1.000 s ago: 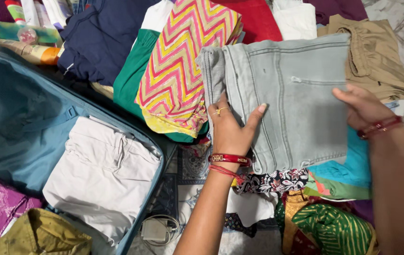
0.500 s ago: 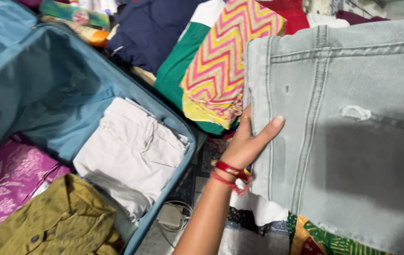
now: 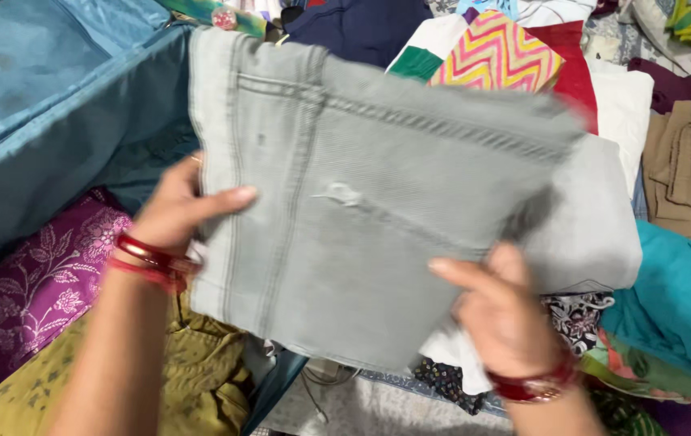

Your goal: The person folds and places various clothing items into an open blue suitcase on a bed. They handle shirts, pants, and other garments one by one, arranging them neatly inside the suitcase.

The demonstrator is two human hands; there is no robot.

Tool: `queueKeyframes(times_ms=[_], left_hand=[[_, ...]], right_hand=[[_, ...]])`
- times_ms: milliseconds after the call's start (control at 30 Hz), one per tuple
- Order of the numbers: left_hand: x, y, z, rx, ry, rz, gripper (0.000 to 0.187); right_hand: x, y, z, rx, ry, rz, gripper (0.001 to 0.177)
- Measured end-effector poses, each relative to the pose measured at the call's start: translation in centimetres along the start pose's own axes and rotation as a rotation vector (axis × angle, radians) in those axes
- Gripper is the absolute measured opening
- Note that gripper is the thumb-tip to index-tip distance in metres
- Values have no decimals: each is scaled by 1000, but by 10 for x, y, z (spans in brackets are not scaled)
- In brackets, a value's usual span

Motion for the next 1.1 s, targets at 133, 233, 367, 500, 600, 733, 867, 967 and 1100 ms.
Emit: queueKeyframes(times_ms=[133,233,367,500,600,733,867,967,1100], left_hand=[[-62,-19,-2,-90,-403,48,80],[-89,-37,16,-175,-616,59,85],[-93,-67,56,-219,-817,162,95],[-91,-88,101,-203,-700,219,102],[-94,-105,132,-235,-737,252,114],[-93,-106,170,-337,-814,328,120],[-85,-111,180,-371,-852,283,119],[-84,-111,182,-355,-821,273,122],[-82,-108,139,-102,-1057,28,130]], right_hand=[[84,-12,-92,493,-807,-130,30],[128,-1,-164,944,-959,-117,22],[145,9,-257,1294,-930,-124,20],[139,19,-315,1429,-874,-289,24],[138,22,-326,1445,-856,-315,28],[147,26,-329,1453,-863,-334,32],[157,24,-329,1424,-826,-498,29],[155,23,-292,1069,-873,-393,29],[143,18,-188,498,-414,-267,62]])
Point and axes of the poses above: each hand's wrist, its own y-axis away from the middle knuckle, its own x-axis out of the palm, z = x × y, the point moved 8 cm from there along -y, towards the middle knuckle, and after that the axes turned 9 degrees about -y, right-handed, at the moved point
